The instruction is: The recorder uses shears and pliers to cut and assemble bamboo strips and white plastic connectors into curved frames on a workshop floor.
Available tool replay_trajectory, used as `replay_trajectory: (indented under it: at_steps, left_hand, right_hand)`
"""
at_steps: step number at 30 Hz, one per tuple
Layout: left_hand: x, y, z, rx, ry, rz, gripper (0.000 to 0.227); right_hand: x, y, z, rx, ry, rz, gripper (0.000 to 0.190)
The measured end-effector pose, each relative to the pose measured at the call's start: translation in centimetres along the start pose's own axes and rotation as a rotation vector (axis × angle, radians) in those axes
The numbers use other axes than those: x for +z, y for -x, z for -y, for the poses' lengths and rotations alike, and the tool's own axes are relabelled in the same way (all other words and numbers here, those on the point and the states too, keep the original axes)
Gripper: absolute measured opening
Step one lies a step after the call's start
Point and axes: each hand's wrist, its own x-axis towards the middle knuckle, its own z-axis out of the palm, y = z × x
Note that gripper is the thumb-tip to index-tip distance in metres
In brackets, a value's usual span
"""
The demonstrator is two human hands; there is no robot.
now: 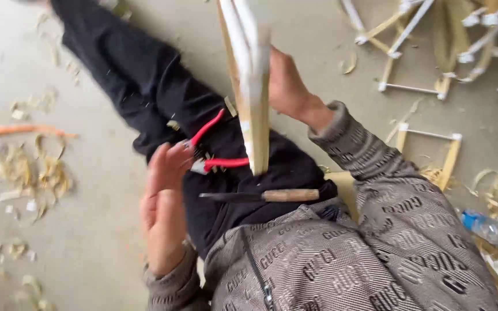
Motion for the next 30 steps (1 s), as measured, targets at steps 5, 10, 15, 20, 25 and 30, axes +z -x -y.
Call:
replay_trajectory:
  at_steps: [5,10,15,20,25,30]
  left_hand:
    - [1.4,2.5,-2.2,-0.150,0.120,0.153,0.056]
    - [1.3,3.0,-1.8,-0.171,0.284,0.257,0.047]
    - [-0.1,4.0,-1.5,-0.211,0.502,0.292,0.041]
    - [-1.8,5.3,-1.9,-0.247,0.576,0.260,0.038]
    - [-2.5,5.8,-1.9,-0.245,0.614,0.175,0.041]
    - [-3.0,6.0,-2.2,-0.259,0.641,0.172,0.044]
  right_hand:
    - [2.9,3.5,2.0,-0.143,0.008,0.213,0.039]
    - [4.6,5.0,2.8,-0.032,0.008,0.269,0.038]
    - [5.3,6.4,2.8,-0.035,-0.036,0.292,0.039]
    - [5.4,6.3,2.8,0.084,-0.194,0.374,0.038]
    - [5.6,5.9,2.6,0.148,-0.309,0.454,0.035]
    - [6.1,6.1,2.9,0.200,-0.321,0.514,0.042]
